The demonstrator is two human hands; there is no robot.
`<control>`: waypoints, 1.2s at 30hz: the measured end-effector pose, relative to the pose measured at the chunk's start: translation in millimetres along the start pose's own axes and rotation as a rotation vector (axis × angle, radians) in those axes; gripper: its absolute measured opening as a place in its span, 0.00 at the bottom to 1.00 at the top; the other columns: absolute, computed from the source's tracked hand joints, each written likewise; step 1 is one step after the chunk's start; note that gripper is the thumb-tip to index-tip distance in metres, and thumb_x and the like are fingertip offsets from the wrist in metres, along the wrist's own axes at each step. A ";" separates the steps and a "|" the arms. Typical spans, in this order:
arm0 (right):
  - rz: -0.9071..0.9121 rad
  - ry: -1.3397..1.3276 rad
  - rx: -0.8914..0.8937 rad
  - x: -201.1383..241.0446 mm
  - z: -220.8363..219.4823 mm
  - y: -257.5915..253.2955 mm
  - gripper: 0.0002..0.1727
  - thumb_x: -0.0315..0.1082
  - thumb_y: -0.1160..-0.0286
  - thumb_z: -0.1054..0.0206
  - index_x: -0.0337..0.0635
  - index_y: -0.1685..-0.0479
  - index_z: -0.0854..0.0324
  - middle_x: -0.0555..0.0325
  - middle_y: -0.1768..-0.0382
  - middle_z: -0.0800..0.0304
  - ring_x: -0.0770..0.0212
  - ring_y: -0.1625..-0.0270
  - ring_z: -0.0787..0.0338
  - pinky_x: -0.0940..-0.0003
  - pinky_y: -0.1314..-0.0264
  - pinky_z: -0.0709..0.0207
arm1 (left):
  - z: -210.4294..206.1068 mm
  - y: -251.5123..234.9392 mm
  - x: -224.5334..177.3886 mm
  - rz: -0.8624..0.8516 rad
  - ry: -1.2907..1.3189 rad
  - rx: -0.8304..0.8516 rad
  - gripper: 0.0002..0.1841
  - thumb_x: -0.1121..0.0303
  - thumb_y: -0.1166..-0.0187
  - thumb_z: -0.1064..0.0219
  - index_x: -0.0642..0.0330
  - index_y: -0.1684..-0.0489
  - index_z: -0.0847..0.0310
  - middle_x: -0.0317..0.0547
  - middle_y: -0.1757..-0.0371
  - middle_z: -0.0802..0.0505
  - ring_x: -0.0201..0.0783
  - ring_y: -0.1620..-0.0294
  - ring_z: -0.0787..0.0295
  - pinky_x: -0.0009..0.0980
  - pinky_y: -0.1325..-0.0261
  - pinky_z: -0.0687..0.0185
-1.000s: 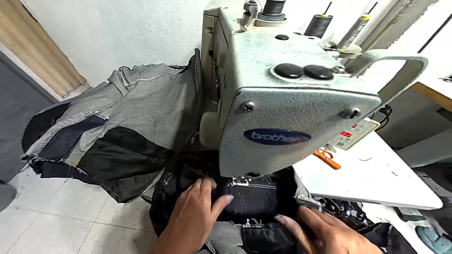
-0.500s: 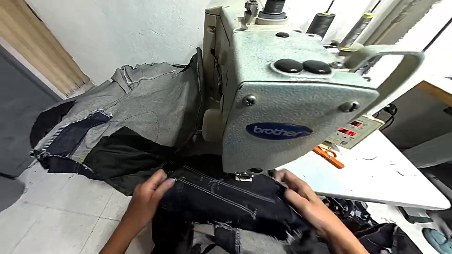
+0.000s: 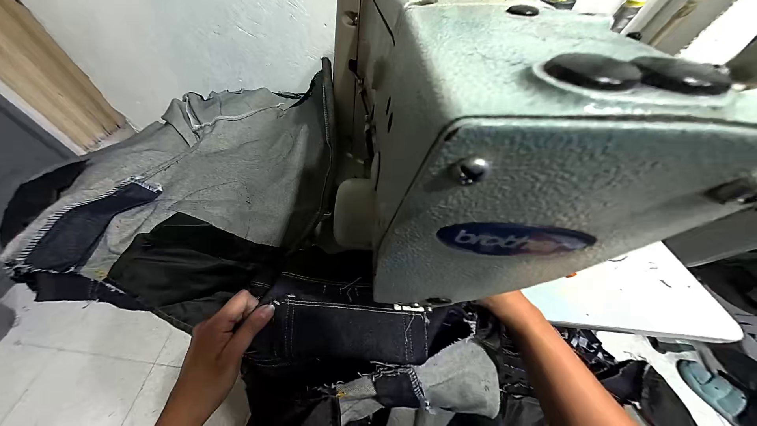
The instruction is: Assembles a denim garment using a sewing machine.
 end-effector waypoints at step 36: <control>-0.096 -0.095 0.294 12.1 9.0 -25.7 0.12 0.27 0.46 0.24 0.30 0.62 0.13 0.45 0.65 0.10 0.54 0.57 0.11 0.50 0.51 0.21 | -11.8 50.4 39.4 0.920 0.523 0.057 0.17 0.61 0.11 0.48 0.65 0.40 0.21 0.45 0.55 0.08 0.36 0.54 0.10 0.38 0.53 0.13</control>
Point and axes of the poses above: each hand's wrist, its own y-axis away from the middle knuckle, its own z-axis out of the back of the hand, x = y × z, the point moved 4 cm from there along -y, towards the middle knuckle
